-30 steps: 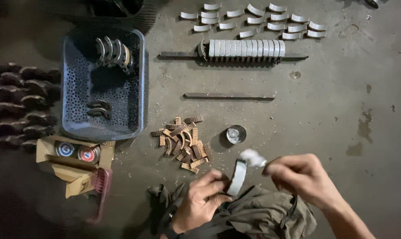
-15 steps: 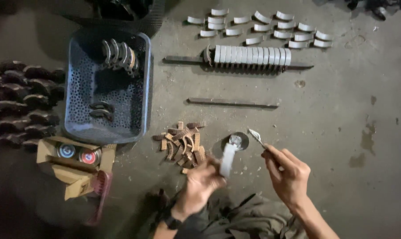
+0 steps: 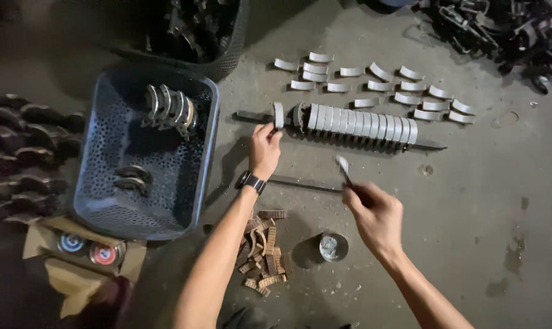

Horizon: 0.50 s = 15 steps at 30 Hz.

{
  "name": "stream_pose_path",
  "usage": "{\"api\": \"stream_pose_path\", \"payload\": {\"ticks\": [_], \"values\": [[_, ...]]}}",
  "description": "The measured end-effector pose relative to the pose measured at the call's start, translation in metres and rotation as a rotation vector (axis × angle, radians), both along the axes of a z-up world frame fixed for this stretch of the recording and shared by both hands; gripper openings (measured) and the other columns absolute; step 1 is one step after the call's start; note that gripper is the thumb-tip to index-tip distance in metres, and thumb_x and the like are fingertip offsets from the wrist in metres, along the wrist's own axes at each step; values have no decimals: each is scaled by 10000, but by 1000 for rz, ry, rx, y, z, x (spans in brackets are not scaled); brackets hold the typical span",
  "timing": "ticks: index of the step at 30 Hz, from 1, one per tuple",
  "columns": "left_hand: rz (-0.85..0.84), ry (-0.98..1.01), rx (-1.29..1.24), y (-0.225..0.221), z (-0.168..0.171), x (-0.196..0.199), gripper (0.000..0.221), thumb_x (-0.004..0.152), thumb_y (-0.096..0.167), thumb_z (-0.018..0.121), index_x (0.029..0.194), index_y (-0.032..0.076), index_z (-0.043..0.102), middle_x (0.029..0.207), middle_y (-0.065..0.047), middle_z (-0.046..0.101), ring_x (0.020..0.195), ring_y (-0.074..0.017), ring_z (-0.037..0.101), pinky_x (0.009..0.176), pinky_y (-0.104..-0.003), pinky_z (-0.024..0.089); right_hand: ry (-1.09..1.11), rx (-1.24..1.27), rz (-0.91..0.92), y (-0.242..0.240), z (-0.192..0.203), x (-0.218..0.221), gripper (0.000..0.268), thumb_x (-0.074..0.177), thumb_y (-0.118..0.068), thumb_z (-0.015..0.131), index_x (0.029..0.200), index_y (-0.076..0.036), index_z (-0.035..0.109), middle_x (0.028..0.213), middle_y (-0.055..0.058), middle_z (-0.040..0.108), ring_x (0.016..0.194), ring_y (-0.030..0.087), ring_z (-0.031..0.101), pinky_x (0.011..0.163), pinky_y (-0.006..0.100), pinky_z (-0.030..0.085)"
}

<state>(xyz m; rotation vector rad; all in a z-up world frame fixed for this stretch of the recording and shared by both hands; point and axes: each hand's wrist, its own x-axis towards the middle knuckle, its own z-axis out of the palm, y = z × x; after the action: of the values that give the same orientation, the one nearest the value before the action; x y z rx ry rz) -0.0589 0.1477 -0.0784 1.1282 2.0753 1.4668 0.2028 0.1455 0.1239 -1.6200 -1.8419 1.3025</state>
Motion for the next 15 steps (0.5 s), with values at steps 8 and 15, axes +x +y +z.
{"api": "stream_pose_path", "payload": {"ticks": [8, 15], "values": [[57, -224, -40, 18, 2, 10, 270, 919, 70, 715, 1157, -41, 653, 910, -147, 750, 791, -236, 732, 719, -350, 569, -21, 391, 50, 66, -113, -112, 167, 906, -147, 758, 1004, -14, 731, 832, 160, 749, 664, 231, 697, 608, 379, 548], [62, -237, -71, 19, -4, 9, 225, 910, 86, 747, 1109, -10, 700, 947, -134, 782, 839, -218, 772, 759, -339, 596, -160, 527, 79, 70, -138, -141, 227, 894, -163, 771, 885, 25, 644, 801, 223, 689, 730, 422, 680, 649, 481, 525]]}}
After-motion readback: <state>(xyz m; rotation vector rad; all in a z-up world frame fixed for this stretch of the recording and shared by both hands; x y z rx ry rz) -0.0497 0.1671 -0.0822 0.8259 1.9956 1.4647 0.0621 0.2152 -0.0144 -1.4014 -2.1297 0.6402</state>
